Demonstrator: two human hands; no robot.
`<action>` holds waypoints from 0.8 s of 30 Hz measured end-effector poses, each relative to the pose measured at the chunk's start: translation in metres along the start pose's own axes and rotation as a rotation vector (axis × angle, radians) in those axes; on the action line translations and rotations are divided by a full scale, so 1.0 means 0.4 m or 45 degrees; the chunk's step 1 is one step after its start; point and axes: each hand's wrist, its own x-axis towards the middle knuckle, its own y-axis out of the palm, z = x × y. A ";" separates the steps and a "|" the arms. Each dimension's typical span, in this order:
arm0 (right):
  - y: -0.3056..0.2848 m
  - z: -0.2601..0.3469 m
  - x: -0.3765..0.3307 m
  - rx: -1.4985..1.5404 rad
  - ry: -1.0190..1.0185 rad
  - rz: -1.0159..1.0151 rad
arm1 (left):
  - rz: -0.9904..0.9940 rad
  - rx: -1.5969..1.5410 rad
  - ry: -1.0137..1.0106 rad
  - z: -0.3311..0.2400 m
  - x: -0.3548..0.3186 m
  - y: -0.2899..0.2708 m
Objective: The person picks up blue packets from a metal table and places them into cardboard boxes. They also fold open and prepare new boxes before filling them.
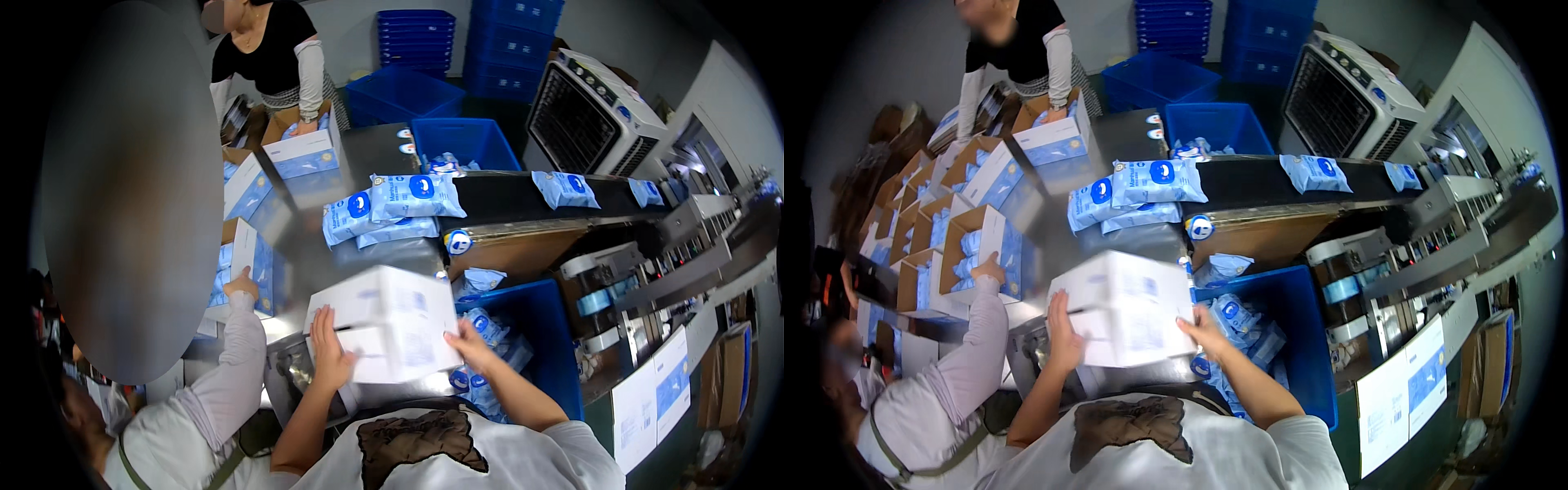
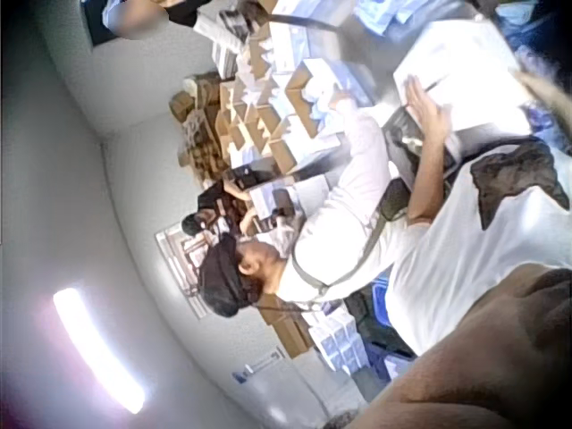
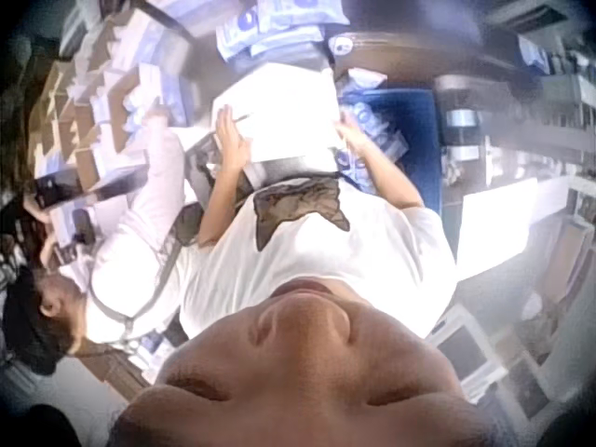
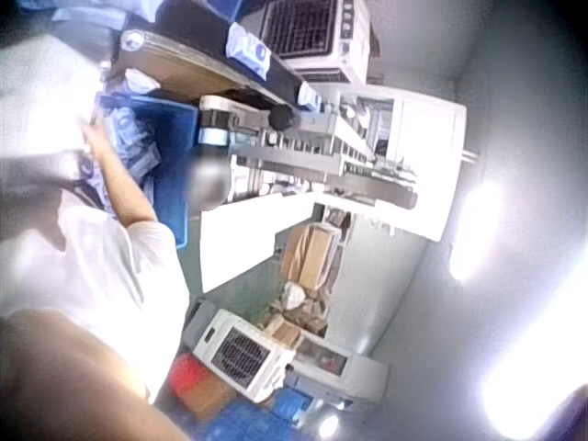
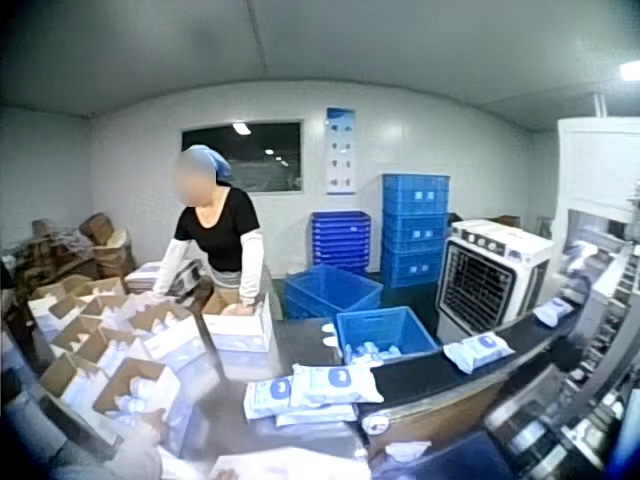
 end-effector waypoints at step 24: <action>0.236 0.530 0.851 -1.581 -0.561 0.595 | -0.136 0.042 -0.488 0.092 0.185 0.078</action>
